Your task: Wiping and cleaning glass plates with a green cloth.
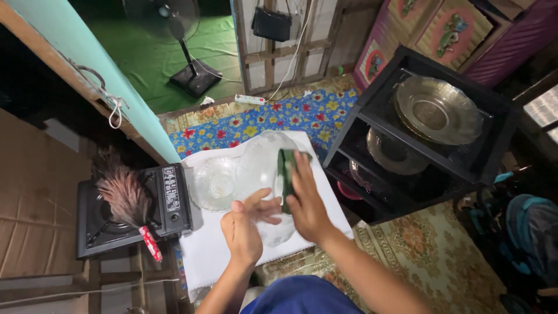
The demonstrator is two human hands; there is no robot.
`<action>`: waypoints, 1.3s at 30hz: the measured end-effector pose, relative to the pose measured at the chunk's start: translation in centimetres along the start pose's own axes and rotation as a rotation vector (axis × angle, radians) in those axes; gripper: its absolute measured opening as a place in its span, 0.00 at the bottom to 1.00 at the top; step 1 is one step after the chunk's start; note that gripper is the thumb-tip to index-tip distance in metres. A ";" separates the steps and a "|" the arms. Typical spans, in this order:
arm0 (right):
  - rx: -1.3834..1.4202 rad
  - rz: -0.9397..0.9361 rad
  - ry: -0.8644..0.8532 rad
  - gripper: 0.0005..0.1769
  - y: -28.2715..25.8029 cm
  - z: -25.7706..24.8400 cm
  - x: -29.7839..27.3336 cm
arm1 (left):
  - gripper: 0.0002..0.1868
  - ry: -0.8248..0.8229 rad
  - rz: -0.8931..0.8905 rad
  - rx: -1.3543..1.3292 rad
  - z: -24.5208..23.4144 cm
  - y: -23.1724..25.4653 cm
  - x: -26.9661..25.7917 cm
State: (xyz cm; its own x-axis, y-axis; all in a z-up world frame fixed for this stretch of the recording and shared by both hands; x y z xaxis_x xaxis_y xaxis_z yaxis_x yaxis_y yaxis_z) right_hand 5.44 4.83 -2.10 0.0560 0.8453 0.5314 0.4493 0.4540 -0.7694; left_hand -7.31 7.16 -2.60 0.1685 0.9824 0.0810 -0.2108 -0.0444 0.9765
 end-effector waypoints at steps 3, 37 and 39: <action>0.036 -0.105 -0.069 0.31 -2.4 1.7 -2.2 | 0.35 0.113 0.039 0.186 -1.1 -1.4 0.3; 0.015 -0.127 -0.018 0.27 -1.2 0.1 -1.4 | 0.35 -0.024 0.054 -0.099 -0.5 0.0 0.0; -0.057 -0.131 -0.119 0.29 -2.2 1.8 -2.7 | 0.33 0.017 0.185 0.134 -0.6 0.3 -0.1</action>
State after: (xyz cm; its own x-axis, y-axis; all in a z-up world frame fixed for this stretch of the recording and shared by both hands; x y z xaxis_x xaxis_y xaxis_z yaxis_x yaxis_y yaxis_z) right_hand 2.73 2.07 -2.50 -0.1109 0.8088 0.5775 0.4955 0.5487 -0.6734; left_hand -7.93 7.15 -2.39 0.1225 0.9580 0.2592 -0.1071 -0.2469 0.9631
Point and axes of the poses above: each hand's wrist, its own x-axis towards the middle knuckle, its own z-axis out of the palm, y = z × x, the point moved 4 cm from there along x, towards the middle knuckle, and after that the axes turned 10 degrees about x, right-handed, at the moved point
